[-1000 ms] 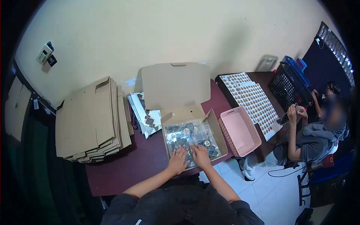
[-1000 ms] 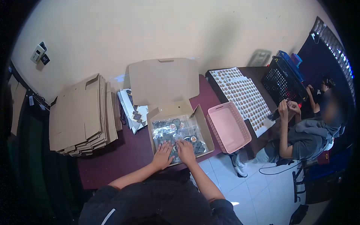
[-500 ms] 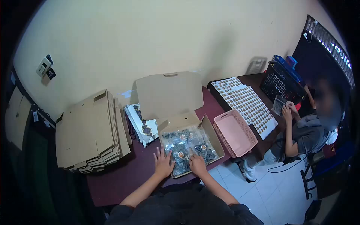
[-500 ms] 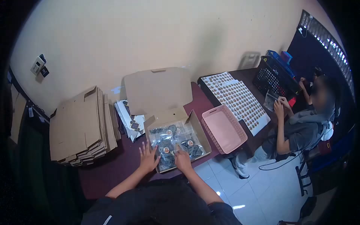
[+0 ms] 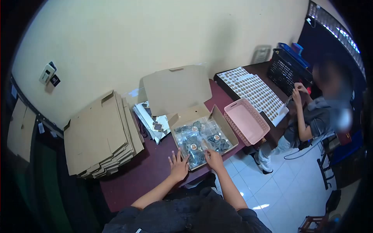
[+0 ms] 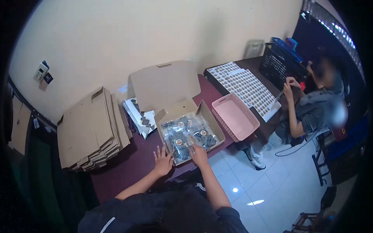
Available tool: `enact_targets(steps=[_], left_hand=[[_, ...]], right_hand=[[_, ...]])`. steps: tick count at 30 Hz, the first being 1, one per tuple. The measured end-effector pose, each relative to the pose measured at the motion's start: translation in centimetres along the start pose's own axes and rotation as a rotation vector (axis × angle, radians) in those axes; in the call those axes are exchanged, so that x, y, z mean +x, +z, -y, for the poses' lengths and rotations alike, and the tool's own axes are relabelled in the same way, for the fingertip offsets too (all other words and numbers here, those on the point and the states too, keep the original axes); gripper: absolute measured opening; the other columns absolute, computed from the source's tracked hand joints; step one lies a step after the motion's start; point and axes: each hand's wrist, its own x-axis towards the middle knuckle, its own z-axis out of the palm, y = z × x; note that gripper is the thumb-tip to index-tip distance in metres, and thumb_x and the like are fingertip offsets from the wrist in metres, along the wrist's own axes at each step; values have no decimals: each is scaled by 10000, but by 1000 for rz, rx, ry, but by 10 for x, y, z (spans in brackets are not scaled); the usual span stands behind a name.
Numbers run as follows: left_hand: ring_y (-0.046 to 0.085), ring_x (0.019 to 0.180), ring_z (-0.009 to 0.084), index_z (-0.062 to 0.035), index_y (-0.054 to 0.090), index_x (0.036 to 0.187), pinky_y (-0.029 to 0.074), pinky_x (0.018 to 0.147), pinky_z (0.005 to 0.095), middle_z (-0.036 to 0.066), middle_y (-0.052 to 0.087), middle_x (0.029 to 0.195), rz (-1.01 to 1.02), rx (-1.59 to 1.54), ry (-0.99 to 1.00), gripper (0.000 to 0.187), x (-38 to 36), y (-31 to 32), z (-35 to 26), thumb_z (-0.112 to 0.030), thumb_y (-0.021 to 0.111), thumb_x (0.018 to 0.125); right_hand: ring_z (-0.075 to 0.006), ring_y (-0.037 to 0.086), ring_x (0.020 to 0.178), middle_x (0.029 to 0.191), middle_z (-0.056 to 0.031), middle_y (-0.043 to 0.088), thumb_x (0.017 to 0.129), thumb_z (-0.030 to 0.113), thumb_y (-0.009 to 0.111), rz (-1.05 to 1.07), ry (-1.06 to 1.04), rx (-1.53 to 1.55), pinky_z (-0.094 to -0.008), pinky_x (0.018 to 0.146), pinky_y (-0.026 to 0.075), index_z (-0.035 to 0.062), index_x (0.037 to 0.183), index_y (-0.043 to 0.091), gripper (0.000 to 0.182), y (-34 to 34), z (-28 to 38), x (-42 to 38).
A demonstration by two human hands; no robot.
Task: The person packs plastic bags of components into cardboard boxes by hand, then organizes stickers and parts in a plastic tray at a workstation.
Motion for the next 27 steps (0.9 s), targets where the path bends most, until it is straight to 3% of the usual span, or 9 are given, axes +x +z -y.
enact_targets(steps=[2, 6, 12, 14, 16, 20, 23, 25, 27], left_hand=[[22, 1314, 478, -155, 492, 1250, 46, 1024, 623, 173, 86, 1460, -4, -20, 11, 414, -3, 3, 3, -291, 474, 860], [21, 1318, 469, -148, 537, 1209, 25, 1021, 627, 182, 79, 1458, -35, 5, 20, 396, 1, 3, 1, -242, 497, 827], [22, 1324, 452, -164, 600, 1133, 27, 1013, 642, 212, 134, 1430, 33, 39, -2, 357, 5, -7, -11, -164, 537, 782], [29, 1328, 445, -175, 595, 1146, 18, 1014, 640, 218, 143, 1426, 70, 47, -29, 380, 10, -7, -15, -130, 530, 774], [90, 1332, 418, -188, 568, 1186, 4, 1007, 646, 222, 191, 1410, 139, 12, -83, 426, 13, -10, -25, -88, 508, 777], [253, 1296, 366, -149, 429, 1298, 61, 1041, 585, 225, 295, 1352, -271, -213, -81, 504, 33, -41, -40, -39, 452, 806], [330, 1250, 322, -122, 318, 1355, 208, 1047, 477, 174, 313, 1347, -697, -536, -65, 568, 73, -52, -37, -59, 513, 825], [376, 1216, 250, -87, 223, 1375, 318, 999, 382, 151, 337, 1338, -561, -1426, -266, 600, 102, -42, -31, -135, 535, 865], [397, 1197, 226, -88, 207, 1375, 351, 972, 376, 145, 350, 1330, -309, -1725, -312, 616, 115, -37, -28, -169, 548, 868]], right_hand=[[-347, 586, 917, 1002, -194, 604, 768, 236, 635, -172, -80, -156, -387, 779, 463, 30, 1084, 563, 384, 7, -2, -4], [-363, 564, 960, 1024, -225, 585, 720, 318, 698, -17, -56, -121, -429, 836, 438, 24, 1181, 483, 588, 2, 8, 0], [-235, 617, 752, 809, -151, 636, 792, 365, 627, -22, 68, 265, -316, 702, 468, -17, 1045, 588, 459, 9, -14, 20], [-168, 574, 674, 744, -123, 618, 821, 327, 602, 325, 71, 178, -299, 658, 452, -37, 1006, 601, 408, 5, -25, 38], [-125, 515, 665, 746, -87, 602, 857, 265, 567, 277, 29, 268, -293, 636, 429, -38, 971, 614, 328, 8, -21, 33], [-109, 529, 803, 844, -44, 611, 899, 200, 517, 143, 11, 543, -256, 748, 415, -40, 964, 610, 266, -26, -1, 41], [-97, 495, 943, 980, -31, 579, 917, 211, 502, 205, 150, 946, -239, 864, 365, -8, 1029, 586, 260, -46, -7, 53], [-94, 496, 936, 972, -29, 574, 915, 203, 506, 239, 176, 1044, -237, 859, 367, -7, 1029, 579, 250, -60, 0, 59], [-86, 496, 916, 968, -25, 564, 912, 178, 511, 299, 147, 1131, -237, 838, 381, 0, 1058, 551, 234, -63, -2, 68]])
